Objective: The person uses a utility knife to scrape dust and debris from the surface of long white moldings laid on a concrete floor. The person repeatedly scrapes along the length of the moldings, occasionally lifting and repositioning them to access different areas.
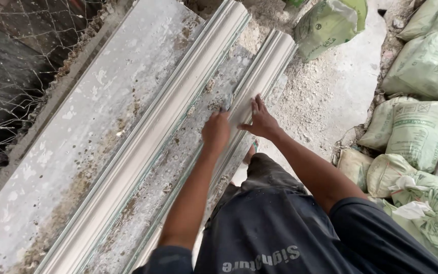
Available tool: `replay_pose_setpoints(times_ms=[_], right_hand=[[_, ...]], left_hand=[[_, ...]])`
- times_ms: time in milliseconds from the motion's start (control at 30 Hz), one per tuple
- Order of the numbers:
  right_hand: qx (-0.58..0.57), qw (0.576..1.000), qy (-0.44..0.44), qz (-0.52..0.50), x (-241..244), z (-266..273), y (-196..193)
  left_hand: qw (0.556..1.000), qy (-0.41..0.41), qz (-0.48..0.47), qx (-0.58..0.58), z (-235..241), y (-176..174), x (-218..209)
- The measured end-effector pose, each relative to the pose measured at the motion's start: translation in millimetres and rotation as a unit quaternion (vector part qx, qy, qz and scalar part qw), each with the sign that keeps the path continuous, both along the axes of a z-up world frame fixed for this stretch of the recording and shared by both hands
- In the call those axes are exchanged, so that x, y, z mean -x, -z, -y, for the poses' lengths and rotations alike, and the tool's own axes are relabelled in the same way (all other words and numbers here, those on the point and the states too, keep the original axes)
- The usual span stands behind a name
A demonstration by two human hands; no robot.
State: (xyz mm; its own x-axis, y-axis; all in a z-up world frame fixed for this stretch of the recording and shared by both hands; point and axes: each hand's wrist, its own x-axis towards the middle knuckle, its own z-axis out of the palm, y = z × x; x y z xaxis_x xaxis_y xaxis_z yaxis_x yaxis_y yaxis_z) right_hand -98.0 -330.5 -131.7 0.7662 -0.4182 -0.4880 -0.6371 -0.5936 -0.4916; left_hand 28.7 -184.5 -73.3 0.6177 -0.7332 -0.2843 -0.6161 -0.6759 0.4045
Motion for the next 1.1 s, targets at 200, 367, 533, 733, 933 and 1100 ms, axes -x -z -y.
replay_pose_setpoints(times_ms=[200,367,533,733,933,1100], right_hand=[[-0.023,0.999,0.024,0.005,2.1,-4.0,11.4],[-0.056,0.997,0.048,-0.006,-4.7,-5.7,0.2],[0.003,0.999,0.022,0.025,-1.0,-4.8,20.1],[-0.01,0.998,0.057,0.03,4.1,-5.2,9.4],[-0.03,0.997,0.061,0.026,-2.4,-5.9,7.4],[-0.036,0.998,0.053,-0.007,-3.9,-7.4,9.9]], left_hand=[[0.993,0.023,-0.03,-0.116,-107.5,-67.0,1.7],[0.991,0.025,0.01,-0.133,-87.6,-51.9,11.9],[0.99,0.06,0.096,-0.084,-25.1,-5.3,12.3],[0.986,0.107,0.082,-0.1,-37.4,-35.7,4.2],[0.985,0.088,0.079,-0.126,-35.7,-51.6,0.7],[0.988,0.071,0.043,-0.133,-9.3,-38.6,-7.9]])
